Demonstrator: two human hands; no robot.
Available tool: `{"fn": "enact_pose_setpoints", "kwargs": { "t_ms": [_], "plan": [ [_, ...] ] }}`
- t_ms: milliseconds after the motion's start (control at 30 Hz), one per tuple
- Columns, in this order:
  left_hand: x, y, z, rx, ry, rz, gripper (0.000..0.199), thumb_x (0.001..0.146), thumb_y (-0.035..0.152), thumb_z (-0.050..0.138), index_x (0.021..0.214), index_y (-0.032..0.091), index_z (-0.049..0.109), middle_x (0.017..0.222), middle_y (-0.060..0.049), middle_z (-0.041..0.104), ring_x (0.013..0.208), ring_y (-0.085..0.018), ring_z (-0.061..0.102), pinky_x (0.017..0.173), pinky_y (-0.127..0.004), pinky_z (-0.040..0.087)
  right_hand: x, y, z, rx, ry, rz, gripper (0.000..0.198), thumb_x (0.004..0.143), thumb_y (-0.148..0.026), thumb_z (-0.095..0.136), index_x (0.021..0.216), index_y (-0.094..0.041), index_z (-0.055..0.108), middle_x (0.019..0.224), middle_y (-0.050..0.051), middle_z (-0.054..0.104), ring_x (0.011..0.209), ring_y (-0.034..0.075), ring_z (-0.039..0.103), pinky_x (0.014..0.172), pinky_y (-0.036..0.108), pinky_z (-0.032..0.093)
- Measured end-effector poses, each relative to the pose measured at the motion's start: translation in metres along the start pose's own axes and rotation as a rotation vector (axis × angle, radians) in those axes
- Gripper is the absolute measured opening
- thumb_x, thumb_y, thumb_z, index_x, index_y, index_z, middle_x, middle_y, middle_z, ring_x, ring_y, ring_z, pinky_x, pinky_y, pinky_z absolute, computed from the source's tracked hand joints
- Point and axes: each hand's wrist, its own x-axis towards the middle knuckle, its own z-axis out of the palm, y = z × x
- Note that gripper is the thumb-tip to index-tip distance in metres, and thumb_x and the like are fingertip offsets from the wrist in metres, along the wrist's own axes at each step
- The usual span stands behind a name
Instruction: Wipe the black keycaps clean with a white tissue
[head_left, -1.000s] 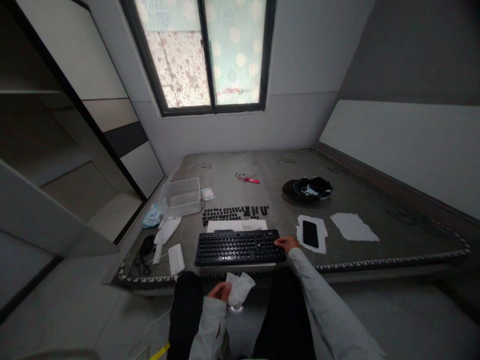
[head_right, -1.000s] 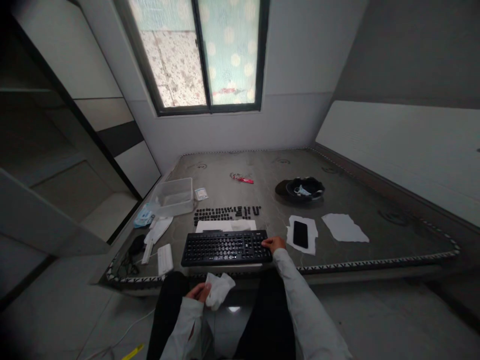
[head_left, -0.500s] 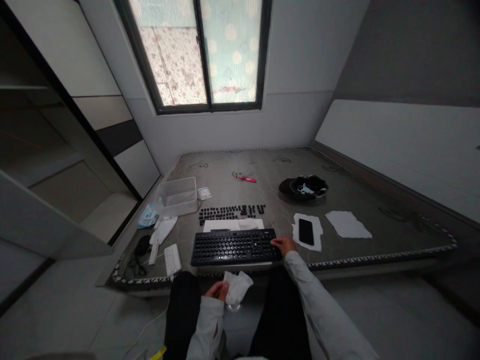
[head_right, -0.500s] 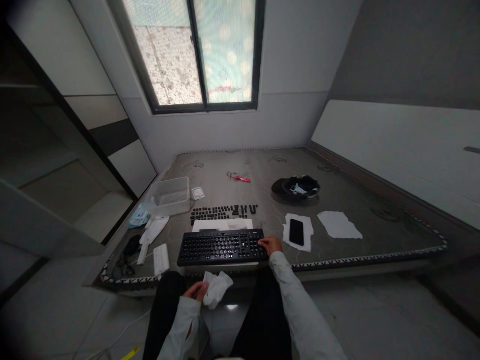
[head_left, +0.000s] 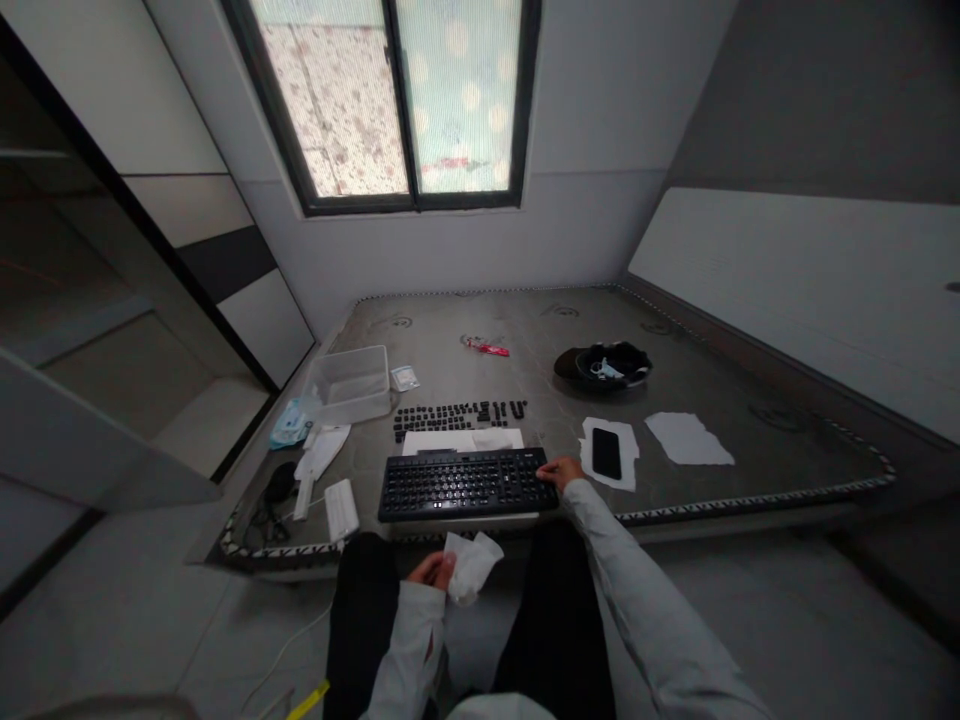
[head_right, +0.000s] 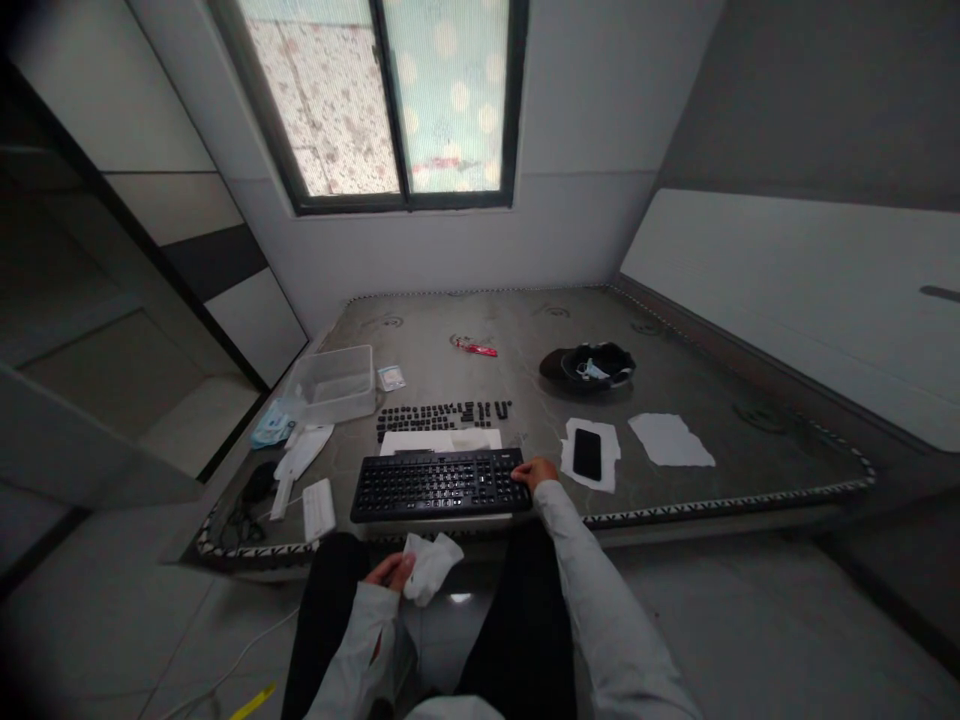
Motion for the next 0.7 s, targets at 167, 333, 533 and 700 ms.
{"fn": "enact_pose_setpoints", "kwargs": {
  "t_ms": [167, 333, 533, 700],
  "plan": [
    [0.002, -0.010, 0.004, 0.028, 0.046, 0.023, 0.053, 0.046, 0.067, 0.078, 0.061, 0.016, 0.072, 0.054, -0.004, 0.072, 0.050, -0.017, 0.066, 0.051, -0.022, 0.052, 0.002, 0.005, 0.002, -0.014, 0.017, -0.044, 0.011, 0.059, -0.026, 0.078, 0.070, -0.021, 0.079, 0.069, 0.005, 0.076, 0.073, 0.023, 0.070, 0.072, 0.033, 0.052],
    [0.004, -0.019, 0.006, -0.013, 0.062, 0.015, 0.057, 0.044, 0.072, 0.076, 0.061, 0.017, 0.073, 0.053, -0.003, 0.072, 0.047, -0.015, 0.064, 0.049, -0.021, 0.051, 0.000, 0.005, 0.002, -0.031, 0.051, -0.104, 0.012, 0.058, -0.025, 0.079, 0.070, -0.023, 0.079, 0.075, 0.003, 0.073, 0.074, 0.020, 0.066, 0.075, 0.031, 0.050],
    [-0.001, -0.006, 0.004, 0.010, 0.052, 0.013, 0.053, 0.045, 0.067, 0.079, 0.062, 0.016, 0.073, 0.052, -0.003, 0.072, 0.048, -0.017, 0.066, 0.049, -0.021, 0.052, -0.014, 0.004, 0.003, -0.038, 0.082, -0.133, 0.012, 0.066, -0.031, 0.074, 0.074, -0.025, 0.079, 0.081, 0.003, 0.071, 0.077, 0.018, 0.064, 0.079, 0.029, 0.049],
    [-0.005, 0.011, -0.001, 0.023, 0.032, 0.002, 0.051, 0.047, 0.064, 0.080, 0.062, 0.016, 0.073, 0.055, -0.005, 0.074, 0.052, -0.019, 0.069, 0.052, -0.022, 0.055, -0.021, 0.003, 0.001, -0.030, 0.046, -0.135, 0.017, 0.072, -0.033, 0.069, 0.081, -0.023, 0.079, 0.082, 0.004, 0.071, 0.078, 0.019, 0.066, 0.081, 0.032, 0.050]
  ]
}}
